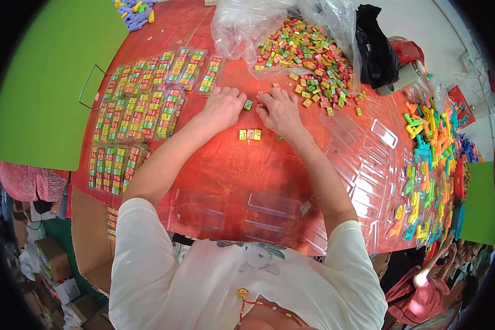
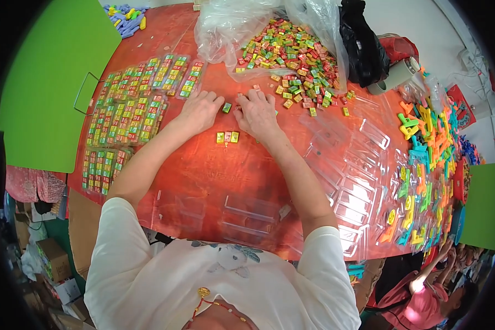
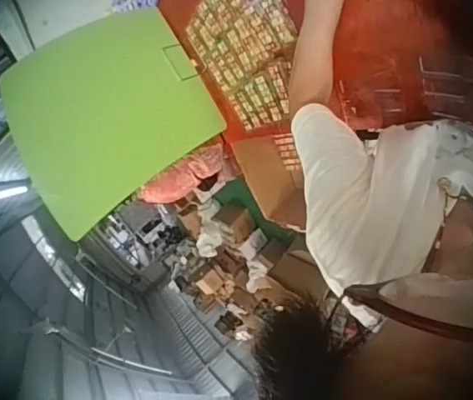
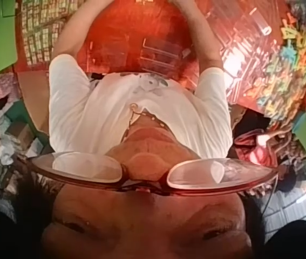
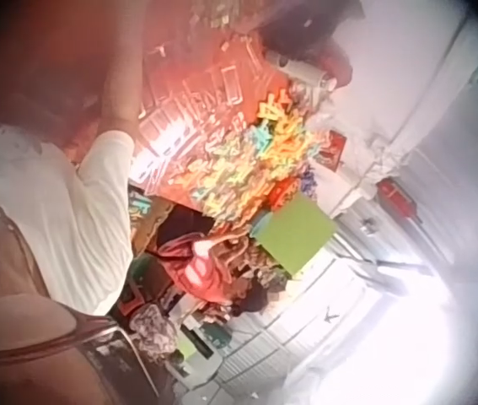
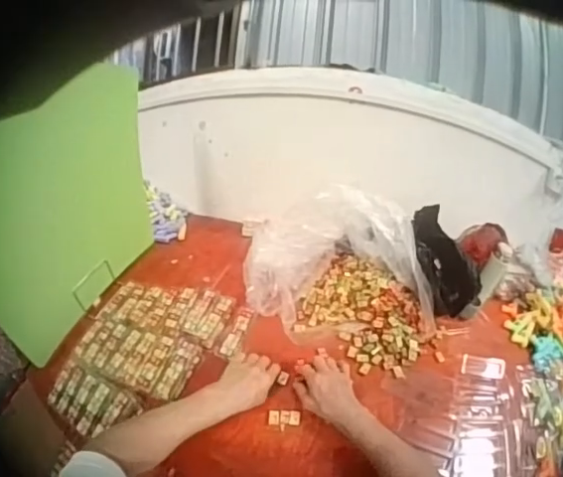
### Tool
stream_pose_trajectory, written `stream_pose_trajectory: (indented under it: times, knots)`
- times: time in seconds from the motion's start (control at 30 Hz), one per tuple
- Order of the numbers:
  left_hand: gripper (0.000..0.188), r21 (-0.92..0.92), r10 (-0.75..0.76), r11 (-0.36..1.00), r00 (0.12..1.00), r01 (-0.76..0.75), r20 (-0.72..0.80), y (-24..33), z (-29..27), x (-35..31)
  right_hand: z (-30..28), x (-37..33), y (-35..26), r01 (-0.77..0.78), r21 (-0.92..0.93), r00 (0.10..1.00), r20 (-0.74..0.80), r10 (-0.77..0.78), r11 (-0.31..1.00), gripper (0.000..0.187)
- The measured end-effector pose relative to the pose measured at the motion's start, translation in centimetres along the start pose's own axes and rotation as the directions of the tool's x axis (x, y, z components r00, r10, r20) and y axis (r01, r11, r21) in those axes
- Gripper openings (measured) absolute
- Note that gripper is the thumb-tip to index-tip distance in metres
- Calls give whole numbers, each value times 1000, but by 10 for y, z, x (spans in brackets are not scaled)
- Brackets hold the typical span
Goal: Arranging and sorting small plastic toy blocks on a factory workbench.
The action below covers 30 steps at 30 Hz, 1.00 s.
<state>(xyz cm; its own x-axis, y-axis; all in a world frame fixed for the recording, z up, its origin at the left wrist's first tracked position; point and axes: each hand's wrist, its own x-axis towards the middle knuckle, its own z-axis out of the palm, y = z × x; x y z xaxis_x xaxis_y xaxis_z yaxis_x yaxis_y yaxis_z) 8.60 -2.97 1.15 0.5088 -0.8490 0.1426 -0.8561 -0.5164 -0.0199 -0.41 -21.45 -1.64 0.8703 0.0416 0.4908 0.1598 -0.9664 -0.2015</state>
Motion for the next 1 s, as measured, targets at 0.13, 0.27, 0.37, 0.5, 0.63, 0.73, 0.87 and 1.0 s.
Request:
stream_pose_trajectory:
  times: [0.13,0.27,0.37,0.5,0.63,0.73,0.87,1.0]
  knots:
    - [34,-30,-16,999,999,15,-33,-7,0,-7,-1,14,4,-64,-52,997,43,67,997,28]
    - [30,-103,-50,994,998,47,-26,-9,-1,0,8,22,16,-64,-157,984,153,89,985,31]
    - [22,-89,-54,994,997,58,48,-9,3,5,8,15,32,-39,-98,992,113,50,994,26]
    - [18,-119,-50,991,997,56,59,-5,-1,4,-13,4,35,-88,-114,977,186,108,990,25]
    - [18,-153,-63,986,995,73,71,0,0,8,-18,2,27,-55,-64,969,236,69,996,28]
    - [24,-182,-39,982,993,59,110,1,-1,12,-17,-1,22,-13,8,966,260,11,1000,34]
    - [35,-250,-61,965,994,81,89,9,-6,11,-32,-4,29,-94,1,963,254,91,996,31]
    - [36,-275,-32,960,998,47,60,24,-3,16,-42,-9,29,-146,-51,941,302,154,988,29]
